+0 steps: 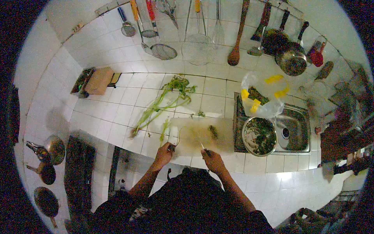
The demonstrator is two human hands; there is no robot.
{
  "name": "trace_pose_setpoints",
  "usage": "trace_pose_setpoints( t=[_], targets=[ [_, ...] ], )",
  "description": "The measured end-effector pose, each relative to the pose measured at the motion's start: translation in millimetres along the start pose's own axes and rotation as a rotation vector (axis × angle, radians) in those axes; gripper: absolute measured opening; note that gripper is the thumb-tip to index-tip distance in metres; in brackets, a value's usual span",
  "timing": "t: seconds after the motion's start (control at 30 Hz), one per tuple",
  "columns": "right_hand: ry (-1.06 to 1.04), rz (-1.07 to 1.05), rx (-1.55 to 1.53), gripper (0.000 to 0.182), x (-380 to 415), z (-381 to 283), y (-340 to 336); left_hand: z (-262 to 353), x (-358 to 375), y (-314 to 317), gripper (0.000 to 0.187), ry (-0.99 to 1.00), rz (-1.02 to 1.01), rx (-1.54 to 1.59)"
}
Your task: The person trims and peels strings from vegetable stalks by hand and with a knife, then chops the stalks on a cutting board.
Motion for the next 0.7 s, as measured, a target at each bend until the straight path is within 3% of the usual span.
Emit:
trace_pose_setpoints(
  t=[0.1,0.23,0.37,0.7],
  targets=[
    [0.144,-0.108,0.166,0.060,10,38,18,-7,13,10,0.019,-0.019,-0.008,0.001],
    [0.187,-0.124,0.226,0.059,14,54,38,-15,17,17,0.019,-0.006,-0.031,-0.050],
    [0.139,-0.073,0.260,0.058,6,49,49,-16,18,20,0.018,0.000,-0.033,-0.111],
    [0.079,-0.195,0.482,0.060,-16,40,55,-26,24,24,0.015,0.056,0.071,-0.059]
  ],
)
Point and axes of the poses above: each hand's wrist, its own x-axis away from the middle knuckle, its own y-axis out of the palm, z = x × y, the point moved 2 cm from there along -x, towards the middle knuckle, and after that the axes turned 7 degrees about y, right-handed, at the moved point
